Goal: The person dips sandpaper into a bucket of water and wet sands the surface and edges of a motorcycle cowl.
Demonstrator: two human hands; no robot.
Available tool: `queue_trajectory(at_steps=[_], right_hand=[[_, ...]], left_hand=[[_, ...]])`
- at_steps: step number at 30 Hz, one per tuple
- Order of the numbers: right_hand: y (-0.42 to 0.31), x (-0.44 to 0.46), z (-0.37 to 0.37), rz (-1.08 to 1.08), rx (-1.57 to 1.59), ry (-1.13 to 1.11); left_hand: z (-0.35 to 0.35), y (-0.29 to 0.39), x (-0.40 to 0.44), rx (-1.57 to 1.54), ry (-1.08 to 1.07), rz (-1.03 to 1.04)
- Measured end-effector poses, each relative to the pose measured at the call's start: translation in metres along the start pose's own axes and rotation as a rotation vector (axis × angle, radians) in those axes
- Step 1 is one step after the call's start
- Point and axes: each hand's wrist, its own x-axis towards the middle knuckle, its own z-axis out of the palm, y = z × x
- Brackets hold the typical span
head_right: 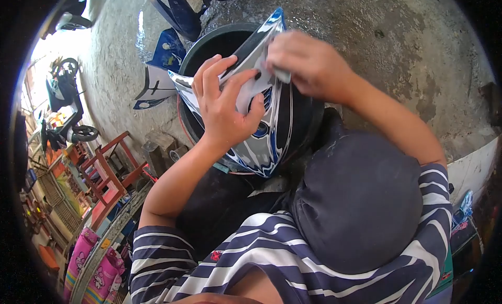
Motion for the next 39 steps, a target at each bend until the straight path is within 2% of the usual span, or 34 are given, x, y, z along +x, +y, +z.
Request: queue_trajectory(at_steps=[5,8,13,16,17,20,21,24,28,31,37,39], right_hand=[[0.024,0.006,-0.008,0.057,-0.07,0.043],[-0.005,-0.003,0.002,0.015,-0.021,0.0],[0.009,0.003,-0.006,0.192,-0.026,0.071],[0.004,-0.004,-0.004,0.135,-0.067,0.092],[0.004,-0.008,-0.004,0.2,-0.041,0.124],[0.019,-0.014,0.006,0.804,0.55,0.462],[0.029,-0.011,-0.001,0.727,0.711,0.525],[0.043,-0.017,-0.021,0.909,1.209,0.555],[0.047,-0.022,-0.032,0.934,1.44,0.478],[0.039,-0.014,-0.026,0.866,1.341,0.542],[0.036,-0.011,-0.028,0.825,1.211,0.425],[0.036,-0.011,-0.015,0.852,0.941,0.494]], left_hand=[[0.0,0.0,0.0,0.0,0.004,0.007],[-0.001,0.0,0.0,-0.001,-0.002,0.008],[-0.001,0.002,-0.001,-0.003,-0.013,-0.002],[-0.002,0.0,0.001,-0.009,0.002,0.001],[-0.002,-0.001,0.0,-0.016,0.01,0.002],[0.001,-0.002,-0.002,-0.029,0.032,0.003],[0.002,-0.003,-0.001,-0.03,0.04,0.005],[0.002,-0.003,-0.001,-0.039,0.049,0.004],[0.0,-0.001,0.0,-0.04,0.022,0.006],[-0.001,-0.002,-0.001,-0.035,0.02,0.006],[0.0,-0.002,-0.001,-0.039,0.017,-0.005],[0.0,-0.002,-0.001,-0.037,0.013,-0.004]])
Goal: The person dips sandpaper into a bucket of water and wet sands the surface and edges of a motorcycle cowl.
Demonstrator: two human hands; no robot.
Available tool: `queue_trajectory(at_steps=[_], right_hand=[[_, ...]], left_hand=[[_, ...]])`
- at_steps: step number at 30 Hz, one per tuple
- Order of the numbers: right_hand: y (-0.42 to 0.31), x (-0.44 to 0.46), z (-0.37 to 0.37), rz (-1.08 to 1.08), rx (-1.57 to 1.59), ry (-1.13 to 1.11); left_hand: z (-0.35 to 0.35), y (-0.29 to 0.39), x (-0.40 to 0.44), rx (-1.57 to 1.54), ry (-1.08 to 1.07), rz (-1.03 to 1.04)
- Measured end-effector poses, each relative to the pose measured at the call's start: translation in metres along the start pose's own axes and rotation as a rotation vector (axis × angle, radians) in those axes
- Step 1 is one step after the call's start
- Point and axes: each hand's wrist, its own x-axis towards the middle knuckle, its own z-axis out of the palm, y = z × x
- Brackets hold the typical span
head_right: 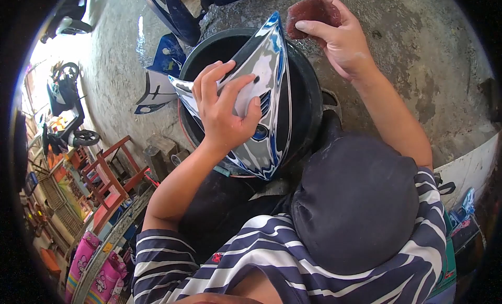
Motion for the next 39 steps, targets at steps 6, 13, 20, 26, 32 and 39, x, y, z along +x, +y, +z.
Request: queue_trajectory(at_steps=[6,13,20,26,32,39], right_hand=[[0.011,-0.017,0.017,-0.274,-0.456,-0.007],[0.016,-0.018,0.03,-0.486,-0.647,-0.059],[0.001,0.0,0.032,-0.75,-0.826,-0.246],[-0.003,-0.01,0.03,-0.796,-0.902,-0.446],[0.001,-0.013,0.028,-0.84,-0.878,-0.383],[-0.005,-0.005,0.024,-0.81,-0.922,-0.387]], left_hand=[[-0.001,0.0,0.001,-0.002,0.004,0.003],[0.0,-0.001,0.001,0.014,0.0,0.009],[0.0,0.0,0.001,0.028,-0.002,0.008],[0.0,0.001,0.001,0.02,-0.002,0.002],[0.003,0.002,0.001,0.023,0.015,0.006],[0.001,0.001,0.0,0.034,-0.002,0.002]])
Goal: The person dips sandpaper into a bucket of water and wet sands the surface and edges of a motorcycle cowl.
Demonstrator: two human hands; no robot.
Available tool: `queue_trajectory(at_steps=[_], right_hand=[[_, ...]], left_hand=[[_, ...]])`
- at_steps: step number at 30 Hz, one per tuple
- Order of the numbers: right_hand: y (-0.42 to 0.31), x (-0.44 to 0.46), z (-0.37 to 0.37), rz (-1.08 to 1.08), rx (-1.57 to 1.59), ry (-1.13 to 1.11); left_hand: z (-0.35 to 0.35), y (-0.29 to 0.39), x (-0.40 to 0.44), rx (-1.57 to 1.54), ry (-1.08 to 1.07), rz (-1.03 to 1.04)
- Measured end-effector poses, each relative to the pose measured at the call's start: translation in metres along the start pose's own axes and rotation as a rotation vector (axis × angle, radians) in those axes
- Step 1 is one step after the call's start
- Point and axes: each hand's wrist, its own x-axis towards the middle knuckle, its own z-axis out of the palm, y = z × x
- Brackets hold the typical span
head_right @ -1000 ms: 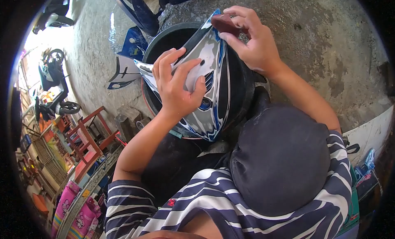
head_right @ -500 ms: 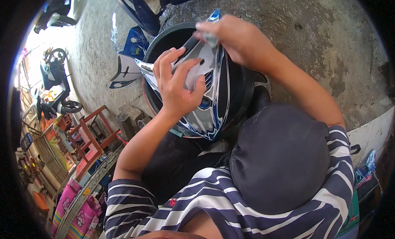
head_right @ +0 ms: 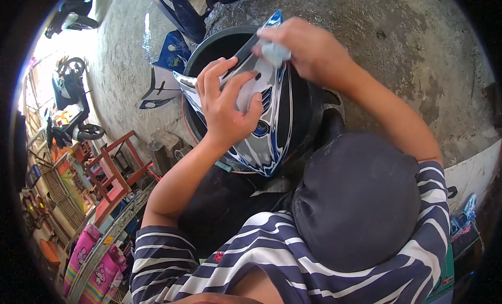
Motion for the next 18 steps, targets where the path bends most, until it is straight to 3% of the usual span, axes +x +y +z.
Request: queue_trajectory(at_steps=[2,6,10,12,13,16,18], right_hand=[[-0.008,0.001,-0.001,-0.037,-0.012,-0.076],[0.009,0.01,0.001,0.016,-0.004,0.092],[-0.008,-0.002,0.004,0.022,0.043,-0.023],[0.007,0.003,0.002,0.1,0.017,0.079],[0.011,0.009,0.007,0.13,0.181,0.147],[-0.011,-0.004,0.006,0.006,0.025,-0.014],[-0.012,0.0,0.006,-0.001,0.007,-0.009]], left_hand=[[-0.001,0.0,0.001,-0.01,-0.003,-0.009],[0.001,0.002,0.001,-0.006,0.002,-0.005],[-0.002,0.002,0.002,-0.004,-0.023,-0.01],[-0.001,0.001,0.002,-0.002,-0.011,0.0],[0.0,0.001,0.001,0.0,-0.01,0.002],[-0.001,0.001,0.001,0.001,-0.013,0.003],[-0.002,0.001,0.001,0.003,-0.027,-0.008]])
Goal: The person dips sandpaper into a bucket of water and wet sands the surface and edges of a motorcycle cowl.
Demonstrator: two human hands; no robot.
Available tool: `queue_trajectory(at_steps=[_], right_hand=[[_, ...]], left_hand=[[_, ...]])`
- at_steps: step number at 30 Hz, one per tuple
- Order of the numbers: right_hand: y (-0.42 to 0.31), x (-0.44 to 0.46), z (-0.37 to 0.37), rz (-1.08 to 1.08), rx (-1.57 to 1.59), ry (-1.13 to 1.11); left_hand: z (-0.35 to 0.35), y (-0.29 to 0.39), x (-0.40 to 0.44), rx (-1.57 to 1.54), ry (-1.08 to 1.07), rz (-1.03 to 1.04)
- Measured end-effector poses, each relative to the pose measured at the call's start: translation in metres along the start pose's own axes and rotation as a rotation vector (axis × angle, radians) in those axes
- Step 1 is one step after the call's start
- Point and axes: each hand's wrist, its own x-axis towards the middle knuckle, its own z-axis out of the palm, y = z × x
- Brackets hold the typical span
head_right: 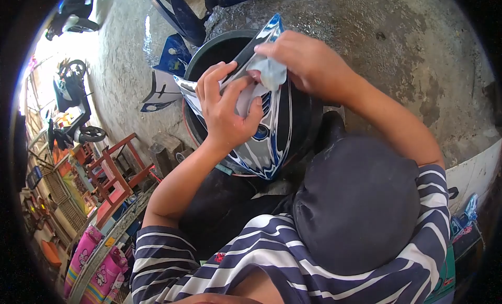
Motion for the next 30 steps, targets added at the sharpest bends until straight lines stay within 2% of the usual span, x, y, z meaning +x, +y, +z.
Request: queue_trajectory(at_steps=[3,7,10,11,15,18,19,23,26,30], right_hand=[[0.019,0.012,-0.007,0.119,0.016,0.046],[-0.014,0.002,-0.002,-0.075,-0.045,-0.068],[0.006,0.013,-0.012,-0.007,-0.032,-0.043],[0.016,0.012,-0.01,0.08,-0.018,-0.016],[-0.003,0.0,-0.003,-0.072,-0.065,-0.097],[0.016,0.008,-0.013,0.155,-0.036,-0.002],[0.018,0.011,-0.015,0.201,0.022,0.117],[0.024,0.006,-0.017,0.424,0.259,0.14],[0.02,-0.003,-0.02,0.43,0.304,0.196],[0.004,-0.019,-0.028,0.165,0.231,0.087]], left_hand=[[0.002,0.0,0.001,-0.007,0.02,0.012],[0.001,0.0,0.001,-0.011,0.016,0.002],[0.001,0.001,0.002,-0.018,0.023,-0.009],[0.003,0.0,0.003,-0.011,0.036,-0.009],[0.008,0.002,0.009,0.031,0.008,0.004],[0.012,0.001,0.011,0.01,0.028,-0.023],[0.012,0.002,0.012,-0.005,0.048,-0.048],[0.009,0.002,0.016,-0.015,0.035,-0.048],[0.002,-0.003,0.016,-0.051,0.033,-0.009],[-0.008,-0.009,0.003,-0.164,0.034,0.016]])
